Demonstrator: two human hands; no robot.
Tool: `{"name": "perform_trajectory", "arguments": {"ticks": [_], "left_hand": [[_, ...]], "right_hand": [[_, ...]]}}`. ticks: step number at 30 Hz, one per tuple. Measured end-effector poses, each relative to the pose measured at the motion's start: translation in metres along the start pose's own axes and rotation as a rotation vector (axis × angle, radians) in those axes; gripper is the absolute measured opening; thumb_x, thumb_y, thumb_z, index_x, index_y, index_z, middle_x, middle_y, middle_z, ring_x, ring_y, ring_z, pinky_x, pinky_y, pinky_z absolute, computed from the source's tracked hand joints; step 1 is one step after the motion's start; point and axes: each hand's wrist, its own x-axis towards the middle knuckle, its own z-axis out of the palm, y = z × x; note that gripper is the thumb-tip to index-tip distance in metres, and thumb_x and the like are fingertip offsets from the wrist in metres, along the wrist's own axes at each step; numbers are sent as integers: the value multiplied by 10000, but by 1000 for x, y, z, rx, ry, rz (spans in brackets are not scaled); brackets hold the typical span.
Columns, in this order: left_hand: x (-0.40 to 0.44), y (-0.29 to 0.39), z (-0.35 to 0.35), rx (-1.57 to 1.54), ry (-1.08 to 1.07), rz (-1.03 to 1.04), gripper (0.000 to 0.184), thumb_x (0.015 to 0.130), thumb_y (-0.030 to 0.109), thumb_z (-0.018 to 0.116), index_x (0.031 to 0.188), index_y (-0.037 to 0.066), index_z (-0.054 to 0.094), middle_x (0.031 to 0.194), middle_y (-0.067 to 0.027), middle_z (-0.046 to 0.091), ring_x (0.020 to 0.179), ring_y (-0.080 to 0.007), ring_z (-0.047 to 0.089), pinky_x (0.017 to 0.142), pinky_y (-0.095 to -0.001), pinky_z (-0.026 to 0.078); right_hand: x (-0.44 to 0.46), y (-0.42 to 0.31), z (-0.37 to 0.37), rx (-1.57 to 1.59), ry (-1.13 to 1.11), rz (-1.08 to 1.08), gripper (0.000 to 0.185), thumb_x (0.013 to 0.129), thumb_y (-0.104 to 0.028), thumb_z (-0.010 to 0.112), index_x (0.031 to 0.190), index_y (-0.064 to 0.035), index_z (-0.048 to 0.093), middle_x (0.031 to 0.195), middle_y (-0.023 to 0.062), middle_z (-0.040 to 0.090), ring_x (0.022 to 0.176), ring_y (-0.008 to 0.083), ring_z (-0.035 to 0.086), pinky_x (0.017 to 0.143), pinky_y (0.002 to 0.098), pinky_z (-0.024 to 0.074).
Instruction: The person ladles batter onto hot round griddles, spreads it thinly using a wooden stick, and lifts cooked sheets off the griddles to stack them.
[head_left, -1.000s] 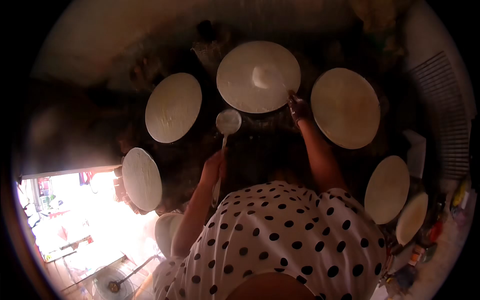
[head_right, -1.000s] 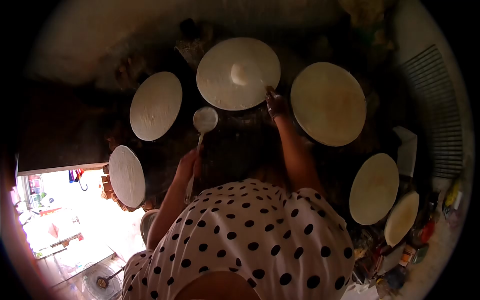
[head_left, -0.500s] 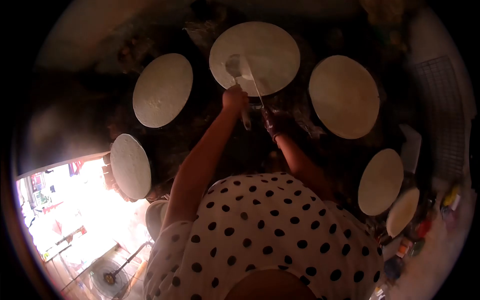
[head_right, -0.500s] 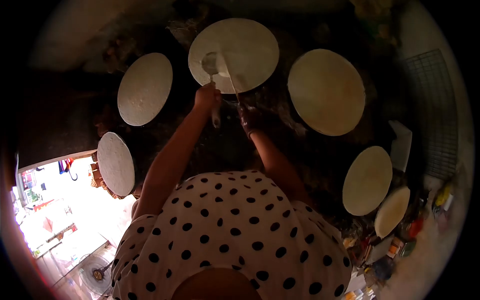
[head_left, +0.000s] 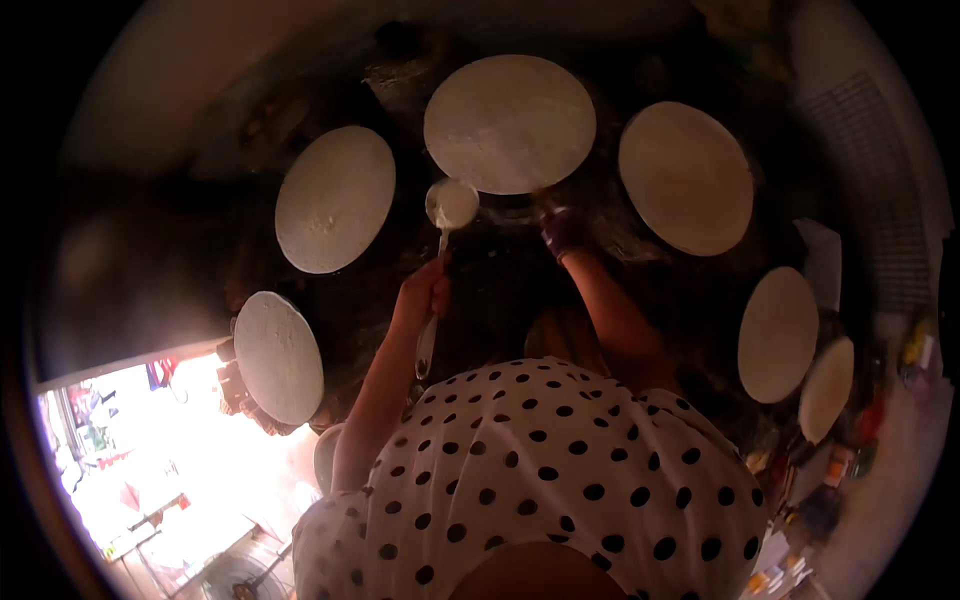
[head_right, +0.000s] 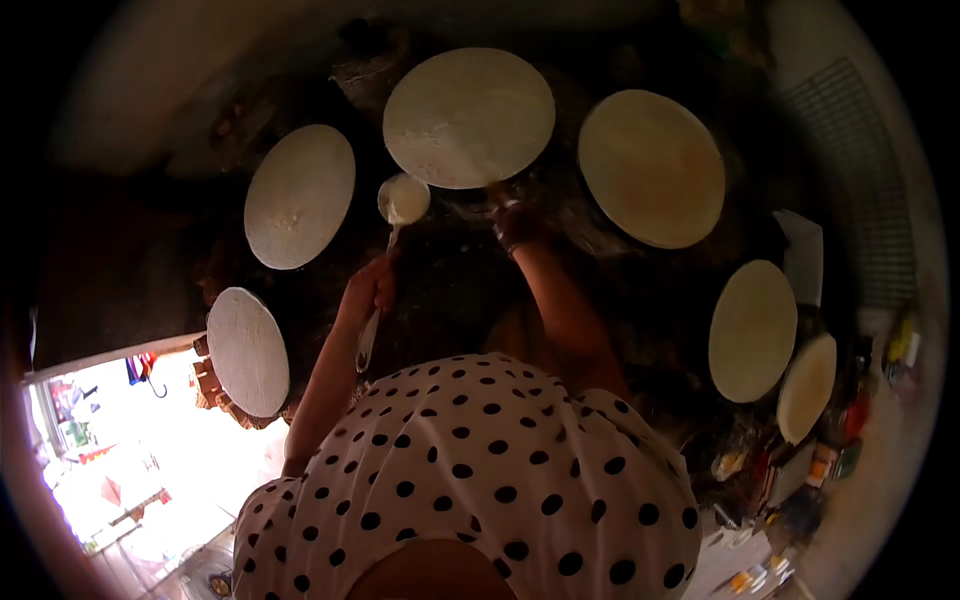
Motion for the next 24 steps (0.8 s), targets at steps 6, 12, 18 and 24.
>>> {"name": "perform_trajectory", "arguments": {"ticks": [6,12,18,24], "left_hand": [[-22,-23,18,153,-94,-147,309,982,247,443,1193,38,526,559,55,374,411,-54,340,381,-200,289],[-59,-18,79,66,-308,-155,350,980,268,461,1269,74,495,513,66,302,357,-42,298,336,-194,249],[-19,-46,170,-438,-268,-127,438,1014,179,344,1426,38,289,529,53,294,342,-27,282,304,-196,253],[-15,-50,229,174,-17,135,415,1008,161,356,1407,45,334,541,50,319,345,-36,280,314,-195,249]], "right_hand": [[-54,80,38,-610,144,-16,338,915,-371,455,1003,-116,659,926,121,671,810,294,639,726,396,520],[-147,116,-81,-361,137,-538,226,896,-267,504,1027,-112,603,860,107,667,698,285,639,614,396,522],[-3,226,-316,-681,581,-144,297,873,-335,477,980,-98,619,853,182,656,785,348,647,692,428,519],[158,204,-461,-713,497,254,440,852,-456,543,1017,-66,663,1030,197,649,972,354,624,815,459,503]]}}
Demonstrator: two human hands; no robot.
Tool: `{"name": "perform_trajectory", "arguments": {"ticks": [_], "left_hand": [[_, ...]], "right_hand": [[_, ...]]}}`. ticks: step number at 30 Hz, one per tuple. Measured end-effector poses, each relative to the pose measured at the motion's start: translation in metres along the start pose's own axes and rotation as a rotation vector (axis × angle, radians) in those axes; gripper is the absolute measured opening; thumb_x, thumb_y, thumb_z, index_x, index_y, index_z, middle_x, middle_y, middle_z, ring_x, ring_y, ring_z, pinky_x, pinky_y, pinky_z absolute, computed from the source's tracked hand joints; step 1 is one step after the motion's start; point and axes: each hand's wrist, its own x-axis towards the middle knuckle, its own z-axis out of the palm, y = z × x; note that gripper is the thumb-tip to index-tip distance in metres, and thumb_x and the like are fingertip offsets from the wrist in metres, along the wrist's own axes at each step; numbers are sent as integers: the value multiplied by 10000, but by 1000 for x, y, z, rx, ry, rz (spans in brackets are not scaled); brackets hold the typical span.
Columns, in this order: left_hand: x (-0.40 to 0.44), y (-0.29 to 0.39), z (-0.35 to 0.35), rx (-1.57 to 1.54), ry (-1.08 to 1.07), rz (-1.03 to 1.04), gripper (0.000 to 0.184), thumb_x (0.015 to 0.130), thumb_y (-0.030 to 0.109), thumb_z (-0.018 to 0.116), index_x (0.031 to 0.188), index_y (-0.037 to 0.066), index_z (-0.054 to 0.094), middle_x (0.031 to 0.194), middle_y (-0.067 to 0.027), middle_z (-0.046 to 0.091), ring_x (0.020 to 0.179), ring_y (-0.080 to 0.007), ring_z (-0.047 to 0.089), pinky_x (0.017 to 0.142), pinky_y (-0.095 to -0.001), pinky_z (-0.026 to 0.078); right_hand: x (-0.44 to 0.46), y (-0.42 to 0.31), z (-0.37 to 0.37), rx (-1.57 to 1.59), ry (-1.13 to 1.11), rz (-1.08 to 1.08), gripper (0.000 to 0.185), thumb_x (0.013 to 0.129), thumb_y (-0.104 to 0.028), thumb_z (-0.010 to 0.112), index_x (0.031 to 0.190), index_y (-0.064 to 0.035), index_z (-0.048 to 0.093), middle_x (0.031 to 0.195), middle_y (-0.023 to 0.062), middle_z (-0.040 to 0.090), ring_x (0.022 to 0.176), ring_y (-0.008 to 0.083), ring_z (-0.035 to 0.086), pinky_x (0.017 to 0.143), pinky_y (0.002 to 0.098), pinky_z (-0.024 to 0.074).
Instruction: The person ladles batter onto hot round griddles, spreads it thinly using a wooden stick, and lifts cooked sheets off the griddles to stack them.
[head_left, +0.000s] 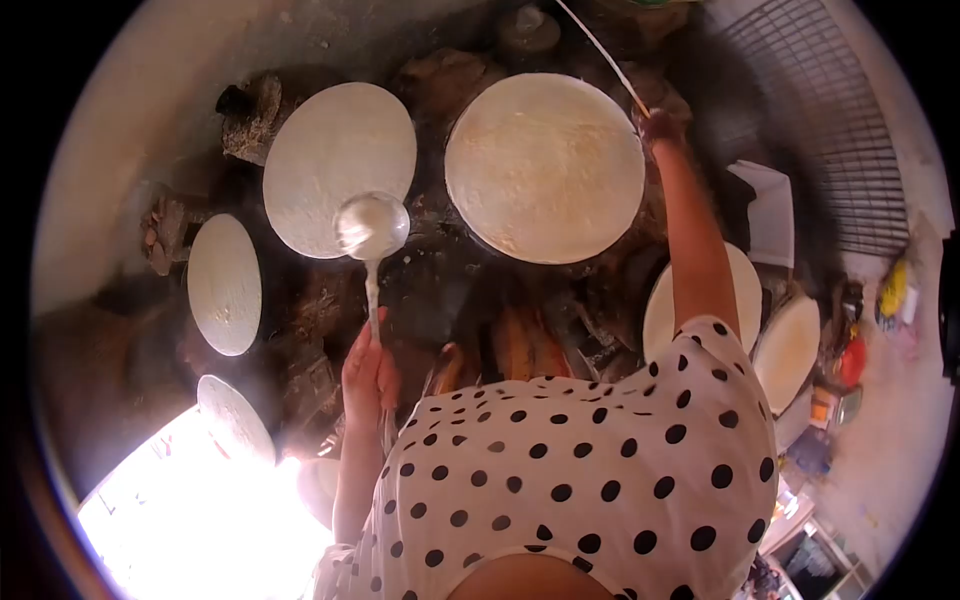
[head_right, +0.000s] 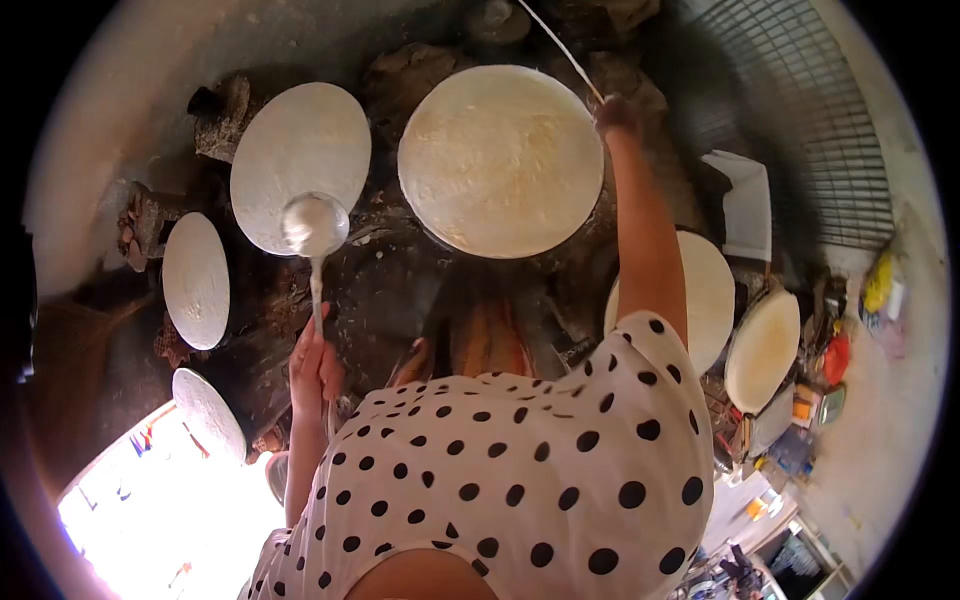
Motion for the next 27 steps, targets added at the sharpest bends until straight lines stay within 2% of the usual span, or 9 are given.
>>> {"name": "perform_trajectory", "arguments": {"ticks": [5,9,13,18,21,22,24,26,27], "left_hand": [[27,-12,15,-425,57,-201,385,1009,176,358,1383,90,385,542,54,261,349,-39,251,311,-197,236],[28,-17,11,-469,53,-163,380,1009,182,365,1378,97,390,540,52,253,351,-42,255,313,-198,239],[29,-19,7,-500,121,-143,380,1007,191,375,1375,99,395,534,54,253,351,-45,261,314,-204,245],[33,-27,-2,-515,115,-119,365,1005,184,382,1359,103,423,540,63,262,353,-40,263,316,-202,242],[34,-29,-4,-539,113,-103,357,1002,179,390,1346,99,438,549,67,273,356,-36,262,318,-195,231],[33,-30,-5,-542,105,-98,358,1002,181,393,1346,96,438,552,67,275,358,-35,262,321,-192,231],[31,-32,-4,-532,98,-103,358,1001,183,395,1346,93,437,556,67,278,360,-33,263,323,-189,230],[29,-33,-1,-510,128,-91,358,1002,184,396,1347,96,436,560,67,278,365,-32,263,330,-185,236],[26,-32,1,-503,114,-87,358,1002,184,396,1347,96,436,560,67,278,365,-32,263,330,-185,236]], "right_hand": [[57,-37,-2,176,-226,-116,628,713,-522,670,1134,-59,628,1126,214,616,1043,356,600,877,420,485],[66,-39,3,183,-316,-245,744,614,-490,767,1140,14,613,1117,226,624,1040,342,608,875,387,485],[32,-39,-32,380,-321,-266,697,638,-446,772,1100,54,623,1073,241,640,980,329,633,850,366,488],[-4,-15,-66,343,-180,-308,572,673,-468,760,968,15,675,921,243,661,839,316,645,778,377,496],[-52,-28,-117,407,-70,-407,450,734,-487,711,952,-93,700,869,177,669,795,312,640,761,376,501],[-57,-31,-123,422,119,-545,462,737,-494,707,967,-94,692,884,168,675,789,309,640,756,371,501],[-54,-50,-167,312,33,-558,480,732,-487,715,956,-64,684,857,170,675,770,304,639,738,373,496],[-37,-49,-185,443,-76,-341,497,709,-441,756,886,13,660,714,134,638,663,258,605,654,375,468],[-16,-35,-176,543,-277,-211,454,703,-391,775,865,18,662,666,80,594,619,211,562,613,360,447]]}}
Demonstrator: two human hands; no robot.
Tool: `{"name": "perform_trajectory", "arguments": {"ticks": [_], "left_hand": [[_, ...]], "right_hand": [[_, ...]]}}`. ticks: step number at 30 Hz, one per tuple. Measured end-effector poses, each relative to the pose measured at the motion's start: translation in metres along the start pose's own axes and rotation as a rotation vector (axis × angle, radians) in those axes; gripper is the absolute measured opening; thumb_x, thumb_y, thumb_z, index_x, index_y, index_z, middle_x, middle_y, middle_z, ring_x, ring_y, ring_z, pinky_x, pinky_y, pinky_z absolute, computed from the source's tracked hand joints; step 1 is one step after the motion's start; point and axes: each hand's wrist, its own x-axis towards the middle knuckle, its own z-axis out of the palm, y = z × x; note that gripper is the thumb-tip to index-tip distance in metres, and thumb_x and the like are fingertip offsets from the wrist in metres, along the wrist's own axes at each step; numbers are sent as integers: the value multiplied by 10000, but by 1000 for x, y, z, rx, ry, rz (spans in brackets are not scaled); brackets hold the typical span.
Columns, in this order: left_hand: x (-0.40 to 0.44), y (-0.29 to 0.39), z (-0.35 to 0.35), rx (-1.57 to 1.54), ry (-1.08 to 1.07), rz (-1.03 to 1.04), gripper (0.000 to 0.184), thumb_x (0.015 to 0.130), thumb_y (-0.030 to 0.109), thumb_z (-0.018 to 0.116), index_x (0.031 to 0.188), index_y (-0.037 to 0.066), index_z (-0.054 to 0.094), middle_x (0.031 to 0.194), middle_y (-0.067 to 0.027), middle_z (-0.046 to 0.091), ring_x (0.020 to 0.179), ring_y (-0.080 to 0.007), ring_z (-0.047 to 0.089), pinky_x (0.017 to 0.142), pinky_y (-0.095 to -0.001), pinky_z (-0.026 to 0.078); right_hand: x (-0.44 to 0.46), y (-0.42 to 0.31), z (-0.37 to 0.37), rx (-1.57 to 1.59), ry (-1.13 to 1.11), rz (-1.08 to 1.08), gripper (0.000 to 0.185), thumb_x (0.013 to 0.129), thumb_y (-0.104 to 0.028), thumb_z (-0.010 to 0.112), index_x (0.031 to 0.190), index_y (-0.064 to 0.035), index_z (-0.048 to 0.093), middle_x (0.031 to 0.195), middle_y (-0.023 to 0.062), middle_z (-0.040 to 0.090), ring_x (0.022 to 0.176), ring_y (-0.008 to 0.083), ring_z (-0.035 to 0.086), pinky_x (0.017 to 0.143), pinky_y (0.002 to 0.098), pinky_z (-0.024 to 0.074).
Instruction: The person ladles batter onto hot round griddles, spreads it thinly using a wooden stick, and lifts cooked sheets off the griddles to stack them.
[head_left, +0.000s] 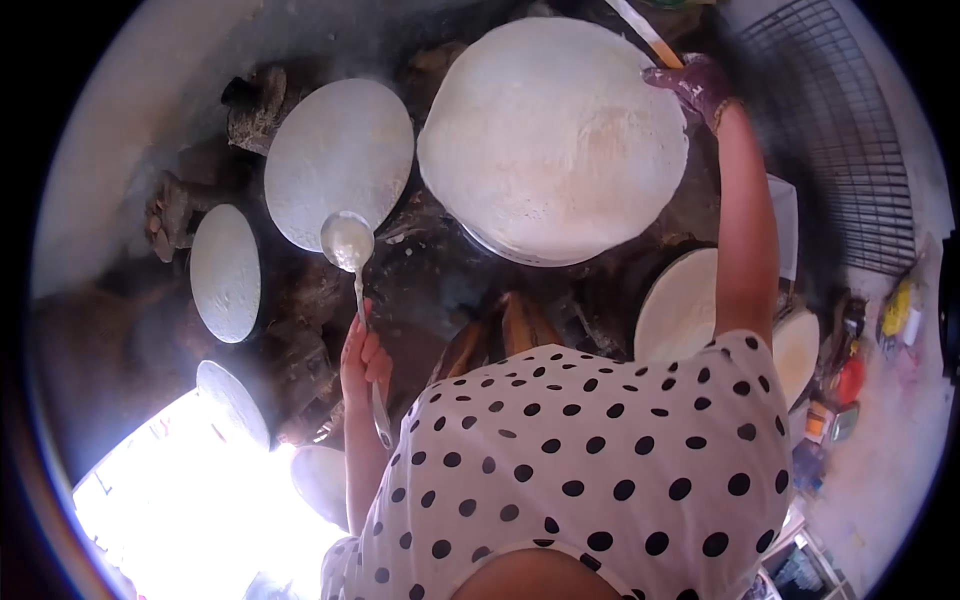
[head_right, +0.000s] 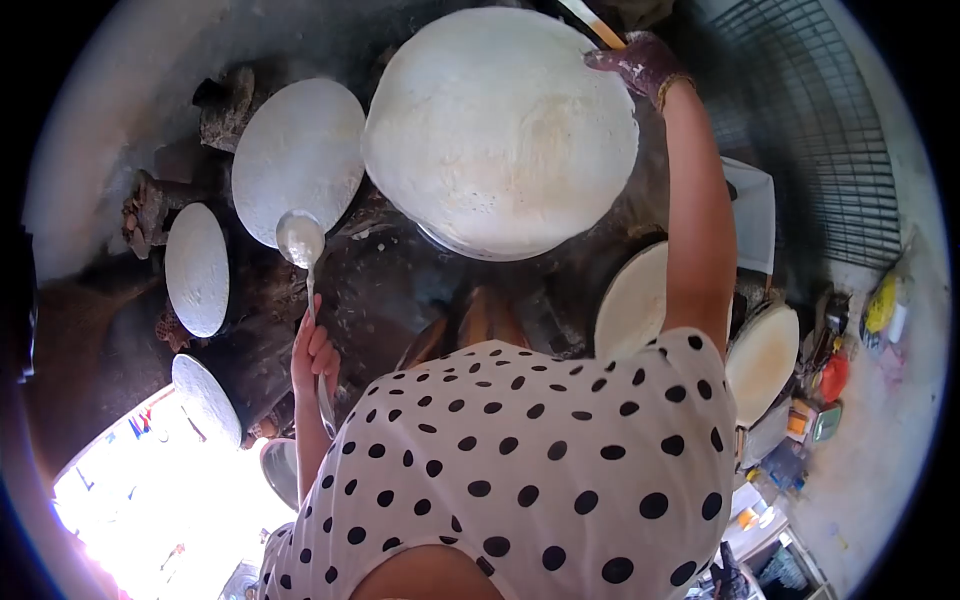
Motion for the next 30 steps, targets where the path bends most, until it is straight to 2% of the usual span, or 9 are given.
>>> {"name": "perform_trajectory", "arguments": {"ticks": [4,8,11,14,17,20,23,26,30], "left_hand": [[-13,1,-3,76,-63,13,375,1009,187,369,1371,91,389,559,70,274,368,-20,281,328,-178,279],[0,4,-27,156,-229,-88,390,1016,196,349,1392,91,351,560,71,279,366,-8,291,319,-172,305],[15,-9,-34,207,-261,-209,382,1018,208,348,1382,93,369,558,73,285,365,-8,288,315,-173,292],[24,-23,-35,257,-304,-294,379,1018,213,354,1378,95,378,562,77,293,372,-4,291,322,-172,285],[5,-46,-10,322,-351,-367,382,1001,188,386,1374,105,383,589,54,304,400,-36,294,345,-192,270],[-16,-88,16,377,-352,-381,370,1017,189,355,1370,79,373,567,74,296,376,-8,299,330,-178,281],[-43,-143,44,441,-367,-386,375,1018,192,347,1375,77,363,567,73,297,369,-12,299,323,-184,281],[-62,-159,49,462,-385,-366,359,999,226,408,1336,103,424,563,67,294,373,-29,288,302,-195,260],[-99,-191,63,423,-345,-347,356,1005,199,384,1345,99,413,560,69,291,378,-24,295,311,-187,273]], "right_hand": [[-6,101,41,5,-108,132,354,717,-320,769,875,-14,684,749,65,651,629,122,585,596,267,455],[-128,176,97,-38,240,324,295,807,-246,687,982,-9,686,872,55,694,623,132,589,589,249,452],[-259,274,34,329,346,414,343,816,-221,624,1065,16,618,963,143,659,778,200,629,670,274,490],[-415,371,-96,1256,612,102,332,893,-97,499,1198,32,524,1048,193,619,823,232,646,676,269,517],[-530,262,-176,-15,1043,430,314,914,-242,518,1124,-26,604,953,111,666,826,185,646,691,291,508],[-565,261,-202,-1412,824,75,327,885,-324,539,1009,-45,657,935,104,679,843,202,659,700,316,515],[-539,373,-178,-1160,850,848,260,894,-305,492,953,-89,624,942,74,636,788,180,629,683,301,519],[-527,403,-116,-1326,1086,297,84,852,-248,536,841,-177,578,715,33,567,594,197,603,475,336,489],[-529,462,-33,-1078,1081,348,81,838,-205,529,893,-207,588,860,36,581,738,235,620,611,409,507]]}}
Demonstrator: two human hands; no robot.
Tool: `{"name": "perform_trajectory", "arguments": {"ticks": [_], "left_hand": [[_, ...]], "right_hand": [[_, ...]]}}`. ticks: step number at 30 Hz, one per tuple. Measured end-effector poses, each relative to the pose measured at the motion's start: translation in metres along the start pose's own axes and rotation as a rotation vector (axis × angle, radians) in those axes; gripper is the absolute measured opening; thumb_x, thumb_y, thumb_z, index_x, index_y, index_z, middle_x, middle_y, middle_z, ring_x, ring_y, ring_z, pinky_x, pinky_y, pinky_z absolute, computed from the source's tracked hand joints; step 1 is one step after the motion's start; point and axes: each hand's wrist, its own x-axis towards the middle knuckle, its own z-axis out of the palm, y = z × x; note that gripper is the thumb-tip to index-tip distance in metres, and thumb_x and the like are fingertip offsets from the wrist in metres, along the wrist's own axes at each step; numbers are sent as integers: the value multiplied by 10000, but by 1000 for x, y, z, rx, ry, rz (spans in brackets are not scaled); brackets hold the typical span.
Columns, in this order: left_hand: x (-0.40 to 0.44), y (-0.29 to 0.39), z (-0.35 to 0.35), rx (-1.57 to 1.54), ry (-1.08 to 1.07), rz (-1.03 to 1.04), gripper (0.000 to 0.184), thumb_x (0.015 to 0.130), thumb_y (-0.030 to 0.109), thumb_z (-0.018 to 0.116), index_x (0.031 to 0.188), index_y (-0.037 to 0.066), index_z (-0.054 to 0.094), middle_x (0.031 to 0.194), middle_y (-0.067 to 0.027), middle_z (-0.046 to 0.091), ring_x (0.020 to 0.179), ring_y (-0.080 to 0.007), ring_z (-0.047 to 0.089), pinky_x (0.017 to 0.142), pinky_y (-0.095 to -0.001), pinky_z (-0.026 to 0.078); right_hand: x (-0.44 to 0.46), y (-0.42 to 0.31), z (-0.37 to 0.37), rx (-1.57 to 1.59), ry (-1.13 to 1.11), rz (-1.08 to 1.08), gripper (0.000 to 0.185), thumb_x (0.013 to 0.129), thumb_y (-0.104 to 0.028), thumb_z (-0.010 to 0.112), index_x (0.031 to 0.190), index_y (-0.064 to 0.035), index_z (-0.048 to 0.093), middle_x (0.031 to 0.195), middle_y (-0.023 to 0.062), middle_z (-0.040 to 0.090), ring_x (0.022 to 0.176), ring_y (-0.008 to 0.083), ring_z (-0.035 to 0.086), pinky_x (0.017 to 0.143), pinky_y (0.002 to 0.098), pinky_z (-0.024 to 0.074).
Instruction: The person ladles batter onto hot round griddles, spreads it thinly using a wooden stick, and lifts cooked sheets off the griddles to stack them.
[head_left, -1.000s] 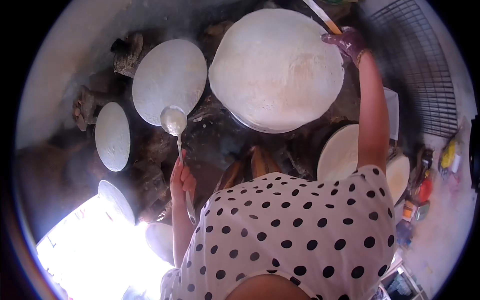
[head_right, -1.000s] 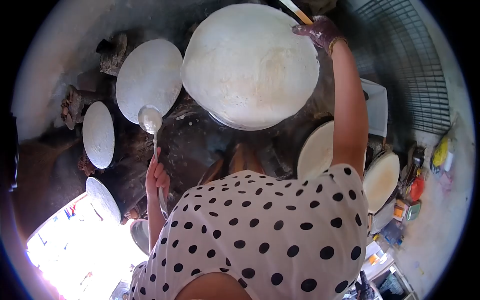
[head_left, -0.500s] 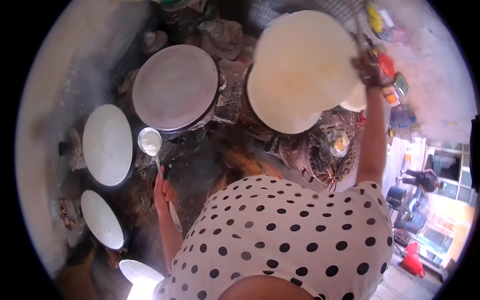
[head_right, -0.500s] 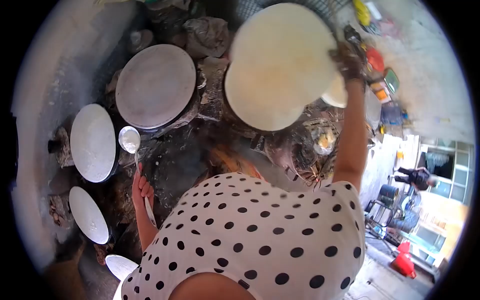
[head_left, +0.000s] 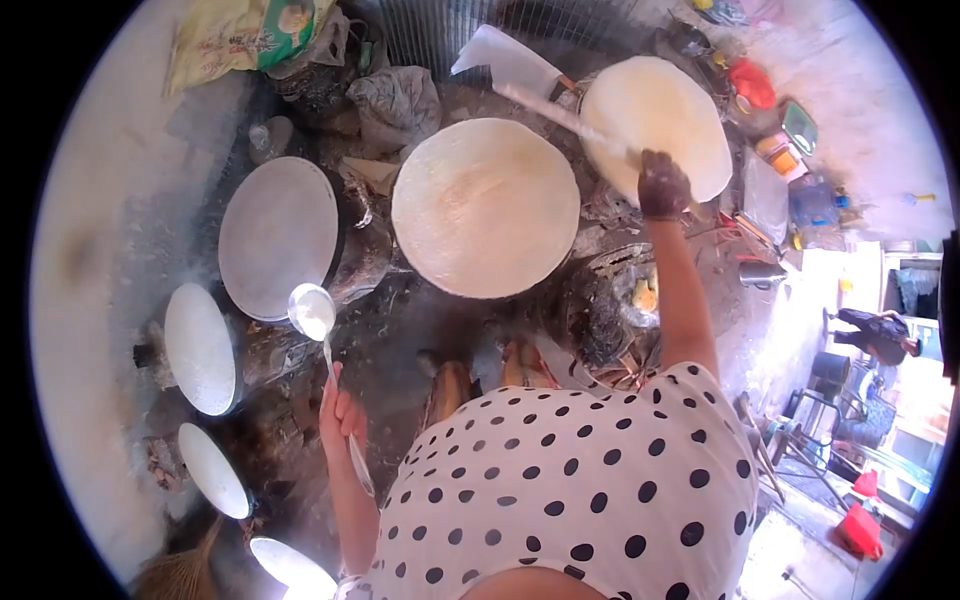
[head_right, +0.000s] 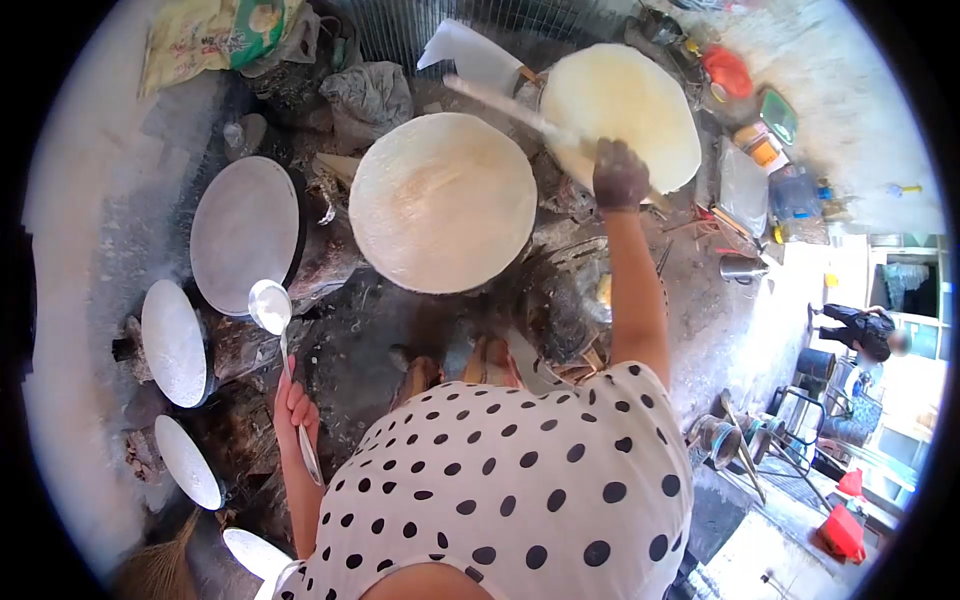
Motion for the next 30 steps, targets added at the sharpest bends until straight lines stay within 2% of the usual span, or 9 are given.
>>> {"name": "perform_trajectory", "arguments": {"ticks": [5,12,14,15,17,20,24,28,30], "left_hand": [[-10,-33,29,-30,41,-3,374,1012,171,344,1376,88,370,567,65,300,390,-18,310,333,-177,289],[-9,-39,39,-543,-115,-98,427,1023,162,264,1437,62,242,631,30,354,404,-56,341,339,-210,296],[-19,-36,38,-779,-142,-134,433,1023,157,252,1443,53,222,639,23,365,406,-63,351,335,-220,296],[-23,-35,38,-728,-256,-52,435,1022,146,249,1441,37,214,625,24,367,392,-64,347,323,-220,285],[-39,-31,40,-251,-200,199,439,1012,142,284,1431,17,238,561,33,342,343,-67,308,284,-227,246],[-45,-30,42,398,106,291,430,1004,179,346,1413,52,307,522,46,304,324,-61,270,271,-225,230],[-28,-28,29,124,71,2,378,1002,203,378,1360,85,400,541,55,304,349,-49,262,318,-210,229],[-28,-27,-2,203,81,-31,375,1004,208,374,1361,94,402,557,55,308,362,-47,272,334,-212,252],[-32,-20,-15,206,41,-56,374,1006,214,373,1363,107,406,566,52,312,368,-46,278,345,-216,263]], "right_hand": [[-45,4,45,232,-528,196,286,781,-211,597,1066,-195,614,1035,71,610,934,279,608,770,423,505],[-72,-28,34,538,-269,338,356,803,-204,587,1158,-209,605,1116,96,615,935,324,618,746,448,512],[-102,-41,49,497,-678,273,300,812,-272,603,1110,-235,609,1122,84,610,932,293,619,749,419,514],[-95,-42,49,902,-1140,668,332,855,-237,559,1186,-210,571,1163,80,610,973,250,628,746,401,533],[-97,-52,51,504,-921,121,332,876,-221,529,1205,-188,557,1151,81,620,978,241,633,754,391,537],[-79,-68,98,514,-937,226,292,900,-267,511,1129,-110,598,1020,129,646,899,248,643,731,387,524],[-94,-83,219,387,-703,35,313,881,-303,559,1085,-80,639,867,156,661,790,204,644,668,362,497],[-93,-93,178,1483,-781,709,415,871,-328,572,1232,-129,526,974,166,667,868,293,657,699,410,525],[-108,-98,141,888,-787,473,465,831,-334,622,1209,-77,534,922,170,637,865,267,635,746,388,502]]}}
